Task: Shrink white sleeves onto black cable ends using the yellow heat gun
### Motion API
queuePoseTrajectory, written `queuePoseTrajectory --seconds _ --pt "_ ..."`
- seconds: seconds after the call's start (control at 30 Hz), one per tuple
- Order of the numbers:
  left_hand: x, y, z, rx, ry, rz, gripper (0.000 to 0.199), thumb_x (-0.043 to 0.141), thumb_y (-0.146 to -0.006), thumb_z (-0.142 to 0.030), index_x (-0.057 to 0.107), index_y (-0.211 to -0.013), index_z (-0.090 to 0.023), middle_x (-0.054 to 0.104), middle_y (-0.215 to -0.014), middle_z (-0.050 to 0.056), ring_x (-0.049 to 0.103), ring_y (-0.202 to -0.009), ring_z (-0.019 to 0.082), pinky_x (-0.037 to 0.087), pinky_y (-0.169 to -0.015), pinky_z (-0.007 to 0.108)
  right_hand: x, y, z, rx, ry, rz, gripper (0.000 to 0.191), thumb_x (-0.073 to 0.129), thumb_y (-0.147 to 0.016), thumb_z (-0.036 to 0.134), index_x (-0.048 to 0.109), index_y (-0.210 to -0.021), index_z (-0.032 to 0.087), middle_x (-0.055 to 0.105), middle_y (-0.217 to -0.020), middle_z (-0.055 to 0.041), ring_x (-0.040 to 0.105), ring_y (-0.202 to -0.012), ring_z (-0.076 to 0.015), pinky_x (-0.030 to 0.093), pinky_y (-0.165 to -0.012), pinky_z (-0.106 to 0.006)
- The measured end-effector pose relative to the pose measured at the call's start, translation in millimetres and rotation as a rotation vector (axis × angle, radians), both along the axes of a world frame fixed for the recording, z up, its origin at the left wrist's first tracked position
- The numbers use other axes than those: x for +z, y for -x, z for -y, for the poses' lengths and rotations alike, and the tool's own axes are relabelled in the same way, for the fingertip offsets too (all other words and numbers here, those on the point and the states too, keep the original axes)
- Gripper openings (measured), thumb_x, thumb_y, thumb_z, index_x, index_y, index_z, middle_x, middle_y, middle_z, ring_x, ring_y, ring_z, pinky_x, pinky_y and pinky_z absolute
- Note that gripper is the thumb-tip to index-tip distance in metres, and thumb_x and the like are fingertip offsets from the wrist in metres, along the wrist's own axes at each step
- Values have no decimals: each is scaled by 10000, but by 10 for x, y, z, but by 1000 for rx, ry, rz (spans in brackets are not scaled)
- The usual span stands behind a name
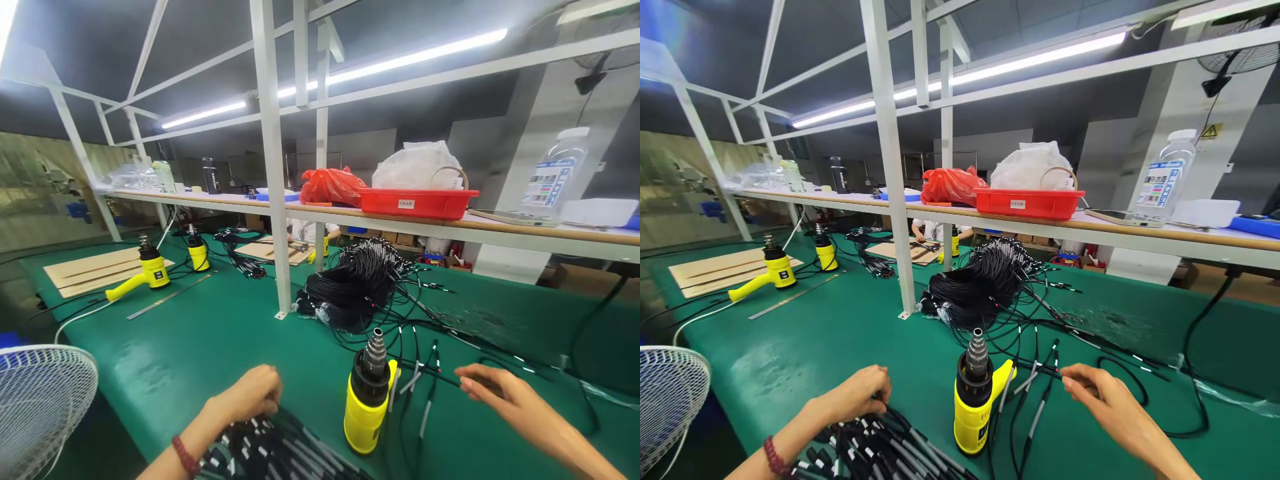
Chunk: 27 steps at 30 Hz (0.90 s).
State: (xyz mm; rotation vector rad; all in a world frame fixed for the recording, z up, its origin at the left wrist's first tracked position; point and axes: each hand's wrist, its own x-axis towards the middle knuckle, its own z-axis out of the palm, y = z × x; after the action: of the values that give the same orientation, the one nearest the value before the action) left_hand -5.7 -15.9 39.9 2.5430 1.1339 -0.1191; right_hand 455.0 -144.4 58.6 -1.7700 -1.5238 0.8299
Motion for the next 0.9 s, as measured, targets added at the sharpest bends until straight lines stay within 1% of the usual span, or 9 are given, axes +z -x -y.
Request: queuePoseTrajectory --seconds 0.13,0.23,0.3,0.43,0.53,0.6,0.7,0.8,0.9 --pt "320 -97 68 -35 -112 -35 125 619 -801 -196 694 -702 -208 675 -730 23 585 -844 217 393 -790 316 91 359 -65 111 -73 51 447 485 -852 531 664 -1124 225 726 -1019 -54 673 -907 -237 535 -791 -322" --pt "576 -197 165 -100 -183 -46 137 622 -825 -190 712 -726 -222 682 -732 16 592 -828 201 386 -746 282 -179 743 -115 267 -44 184 419 439 -886 440 616 -1218 256 727 -1006 -25 667 -830 -207 524 -747 -311" --pt "749 -255 237 -116 -209 -45 136 624 -834 -180 715 -743 -223 685 -741 12 590 -825 195 380 -734 271 -430 960 -128 296 -1 343 379 478 -868 370 612 -1216 300 721 -1046 -7 662 -904 -203 499 -809 -299" --pt "1067 -319 373 -119 -278 -55 97 635 -838 -176 698 -778 -220 672 -776 6 579 -811 186 371 -711 264 -797 1047 -135 168 125 574 266 529 -830 263 699 -1034 250 729 -983 -85 656 -980 -289 476 -851 -387" --pt "1274 -358 483 -160 -328 -46 122 606 -867 -180 667 -768 -216 657 -747 -7 565 -790 180 361 -692 268 -794 845 -171 46 179 656 263 493 -831 211 711 -962 144 710 -947 -201 655 -934 -398 473 -786 -512" --pt "1393 -417 564 -216 -369 -21 147 574 -898 -199 646 -770 -212 648 -727 -14 555 -773 173 357 -695 274 -612 727 -193 27 179 666 292 469 -860 243 685 -1037 157 710 -937 -179 661 -917 -371 486 -773 -491" --pt "1530 -574 684 -267 -477 40 185 555 -919 -294 619 -771 -204 626 -716 -11 541 -720 164 347 -645 279 -85 774 -130 114 -5 458 355 372 -933 406 634 -1093 227 713 -908 -79 665 -853 -256 516 -762 -372" --pt "1624 -788 793 -302 -624 131 283 560 -896 -430 589 -742 -194 591 -665 -7 520 -675 166 327 -605 291 547 1100 95 145 -257 114 362 402 -907 528 625 -988 255 698 -985 -45 645 -930 -226 522 -819 -311" --pt "1697 -995 879 -353 -706 227 329 517 -910 -464 582 -736 -192 586 -630 -1 509 -665 172 318 -596 306 999 1474 339 202 -400 -2 314 447 -872 545 602 -990 298 688 -1013 -37 642 -920 -226 542 -790 -296"
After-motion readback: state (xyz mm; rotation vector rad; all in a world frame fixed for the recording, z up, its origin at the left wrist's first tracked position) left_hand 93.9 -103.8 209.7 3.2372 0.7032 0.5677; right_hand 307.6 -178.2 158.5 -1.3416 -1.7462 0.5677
